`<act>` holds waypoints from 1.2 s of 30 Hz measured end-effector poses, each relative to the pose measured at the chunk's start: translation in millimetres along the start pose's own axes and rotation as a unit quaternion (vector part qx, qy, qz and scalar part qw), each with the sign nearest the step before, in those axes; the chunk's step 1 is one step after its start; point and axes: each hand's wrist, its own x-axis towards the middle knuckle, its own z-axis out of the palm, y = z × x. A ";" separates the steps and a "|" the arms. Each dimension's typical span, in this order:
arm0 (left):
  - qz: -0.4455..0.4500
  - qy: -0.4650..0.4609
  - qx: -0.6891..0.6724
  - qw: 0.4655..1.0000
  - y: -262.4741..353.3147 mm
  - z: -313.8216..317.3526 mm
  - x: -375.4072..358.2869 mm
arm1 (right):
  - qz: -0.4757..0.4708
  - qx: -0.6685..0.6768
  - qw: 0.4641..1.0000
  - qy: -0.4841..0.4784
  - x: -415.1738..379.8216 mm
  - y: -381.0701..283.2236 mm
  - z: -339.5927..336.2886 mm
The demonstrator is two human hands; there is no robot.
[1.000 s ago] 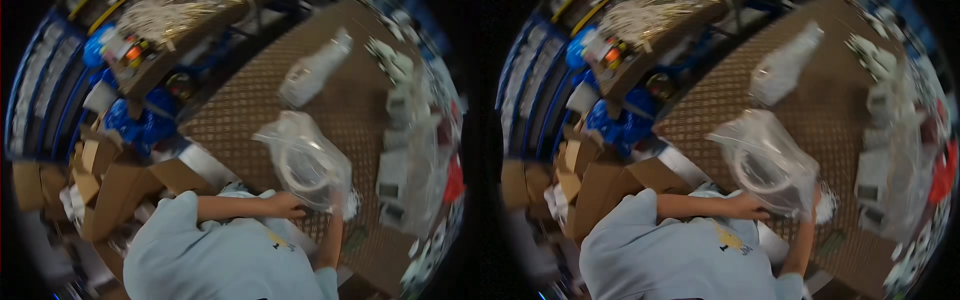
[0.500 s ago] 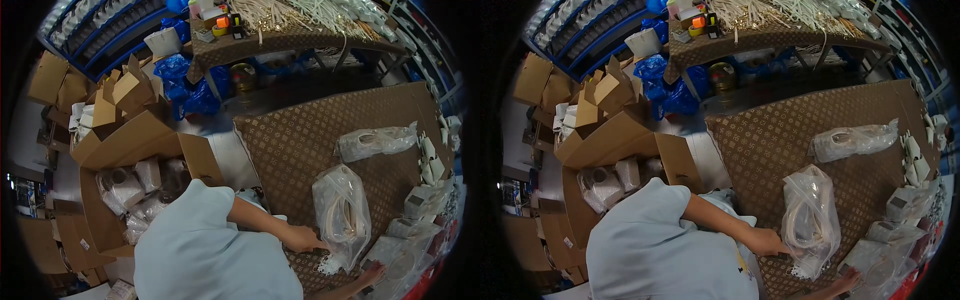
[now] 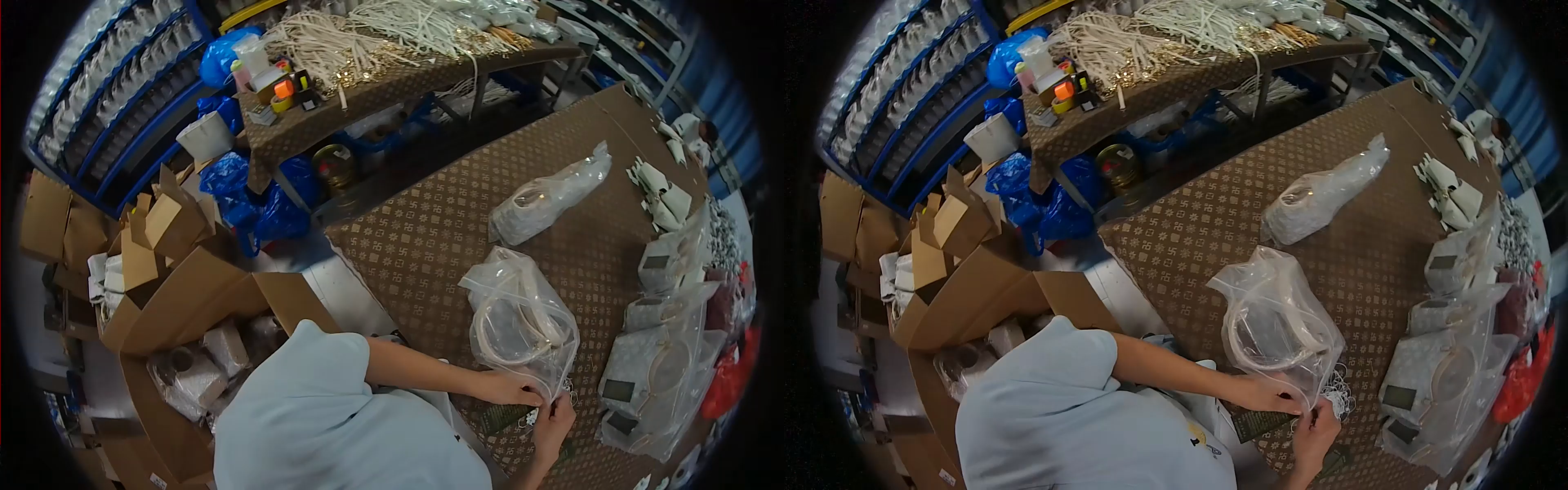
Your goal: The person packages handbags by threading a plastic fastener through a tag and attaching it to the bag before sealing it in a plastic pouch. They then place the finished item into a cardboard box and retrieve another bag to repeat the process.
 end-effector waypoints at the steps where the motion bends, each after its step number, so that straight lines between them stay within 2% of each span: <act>1: 0.013 0.031 -0.015 0.999 3.1 -0.1 0.8 | 0.039 0.027 0.999 -0.017 -0.5 -3.6 -5.8; 2: 0.024 0.061 -0.031 0.997 6.6 -1.4 0.5 | 0.078 0.056 0.995 -0.033 -2.8 -6.3 -9.7; 3: -0.040 0.039 -0.050 0.997 14.2 -5.4 0.0 | 0.089 0.052 0.994 -0.021 -6.1 -5.8 -10.3; 6: 0.016 -0.003 -0.092 0.996 -1.9 -1.5 6.9 | 0.103 0.072 0.992 -0.008 -14.4 -2.0 -11.6; 9: 0.006 -0.022 -0.129 0.991 -3.3 -0.9 8.5 | 0.088 0.095 0.992 -0.003 -19.0 -5.6 -14.4; 11: 0.004 -0.017 -0.096 0.995 12.7 -3.0 4.4 | 0.136 0.195 0.971 0.036 -23.9 -11.0 -14.5; 12: 0.003 0.001 -0.063 0.998 25.2 -5.7 2.9 | 0.146 0.194 0.969 0.045 -26.0 -13.5 -15.9; 14: -0.006 -0.029 -0.022 0.999 43.3 -12.6 6.2 | 0.079 0.125 0.985 0.092 -29.8 -19.3 -18.2; 15: -0.012 -0.050 0.020 0.998 46.6 -12.2 8.2 | 0.100 0.123 0.982 0.102 -31.1 -21.4 -17.8; 16: 0.047 -0.031 0.041 0.998 36.1 -7.8 9.2 | 0.086 0.153 0.974 0.142 -33.2 -23.1 -17.2; 18: 0.094 0.047 -0.012 0.994 39.7 1.6 8.3 | 0.095 0.203 0.953 0.205 -39.6 -34.4 -24.3; 21: 0.001 0.057 -0.070 0.996 67.3 -8.8 9.3 | 0.112 0.302 0.905 0.278 -35.5 -42.9 -30.0; 22: -0.040 0.053 -0.091 0.994 73.3 -11.2 10.0 | 0.130 0.313 0.899 0.276 -34.6 -42.5 -30.6; 23: -0.042 0.029 -0.095 0.994 81.0 -10.9 10.4 | 0.142 0.328 0.894 0.270 -33.9 -43.3 -30.7; 25: -0.066 0.041 -0.104 0.991 93.9 -13.2 13.9 | 0.150 0.314 0.896 0.276 -28.7 -48.2 -29.4; 27: -0.037 0.046 -0.082 0.995 90.4 -13.9 14.8 | 0.147 0.309 0.900 0.270 -18.9 -51.0 -28.6; 29: -0.034 0.054 -0.031 0.998 87.5 -15.7 13.8 | 0.124 0.239 0.923 0.274 -9.3 -52.0 -29.5; 33: -0.001 0.085 -0.027 0.996 90.1 -18.8 11.8 | 0.118 0.224 0.933 0.254 2.7 -57.2 -29.0; 35: 0.021 0.085 0.095 0.992 95.1 -23.4 9.1 | 0.103 0.190 0.943 0.252 6.6 -57.7 -25.1; 36: 0.021 0.089 0.092 0.991 95.2 -24.4 7.9 | 0.101 0.189 0.945 0.248 8.7 -58.9 -23.6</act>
